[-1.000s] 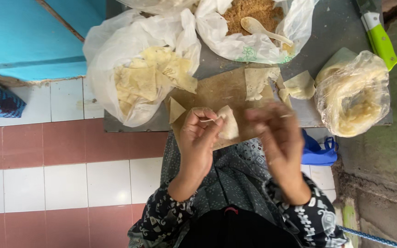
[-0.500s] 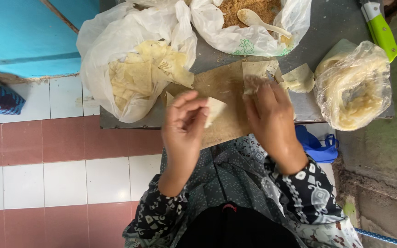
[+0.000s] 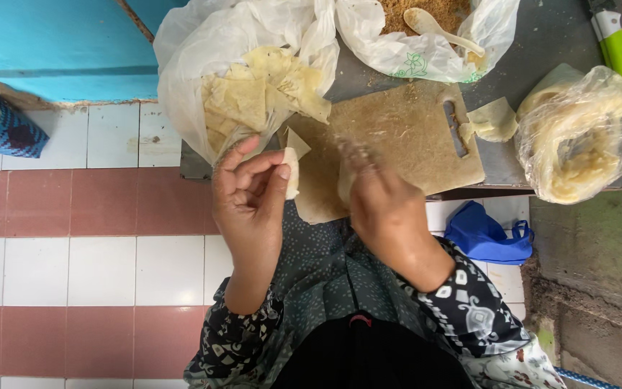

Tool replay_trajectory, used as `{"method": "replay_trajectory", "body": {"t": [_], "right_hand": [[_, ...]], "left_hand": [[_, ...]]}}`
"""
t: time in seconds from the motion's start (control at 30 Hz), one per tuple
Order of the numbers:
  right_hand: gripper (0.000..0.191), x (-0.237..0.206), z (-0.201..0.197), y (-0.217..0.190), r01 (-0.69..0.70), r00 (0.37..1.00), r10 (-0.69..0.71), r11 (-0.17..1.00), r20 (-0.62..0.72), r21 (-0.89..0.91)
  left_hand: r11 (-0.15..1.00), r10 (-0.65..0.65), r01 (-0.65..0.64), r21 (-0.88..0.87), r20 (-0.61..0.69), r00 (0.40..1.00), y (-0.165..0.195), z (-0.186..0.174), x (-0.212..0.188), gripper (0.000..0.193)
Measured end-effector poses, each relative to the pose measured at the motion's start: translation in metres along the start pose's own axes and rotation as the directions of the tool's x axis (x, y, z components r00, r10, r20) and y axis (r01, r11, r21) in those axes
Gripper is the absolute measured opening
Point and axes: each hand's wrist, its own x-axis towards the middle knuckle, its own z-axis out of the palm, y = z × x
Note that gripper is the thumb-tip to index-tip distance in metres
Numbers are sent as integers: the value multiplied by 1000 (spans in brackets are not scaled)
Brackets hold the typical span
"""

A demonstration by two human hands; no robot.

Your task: The person sits at a low table and folds thin dough wrappers one at a time, placing a scoop of brown filling from a plastic bag onto each wrapper and pressing the dough closed into stuffed pastries, setting finished pieces in a pile beside the cutting board.

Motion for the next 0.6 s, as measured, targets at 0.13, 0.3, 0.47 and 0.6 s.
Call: {"method": "replay_trajectory", "body": {"t": [0.13, 0.3, 0.47, 0.6], "right_hand": [[32, -1, -11, 20, -369, 924, 370, 799, 95, 475], [30, 8, -9, 38, -429, 888, 427, 631, 172, 646], [28, 4, -26, 27, -64, 972, 8, 970, 233, 233], [24, -2, -19, 21, -103, 957, 69, 989, 282, 105]], "left_hand": [[992, 0, 19, -122, 157, 988, -9, 15, -4, 43], [969, -81, 129, -211, 223, 971, -23, 31, -9, 44], [973, 26, 4, -230, 126, 992, -30, 9, 1, 38], [969, -6, 19, -248, 52, 999, -26, -12, -2, 38]]}}
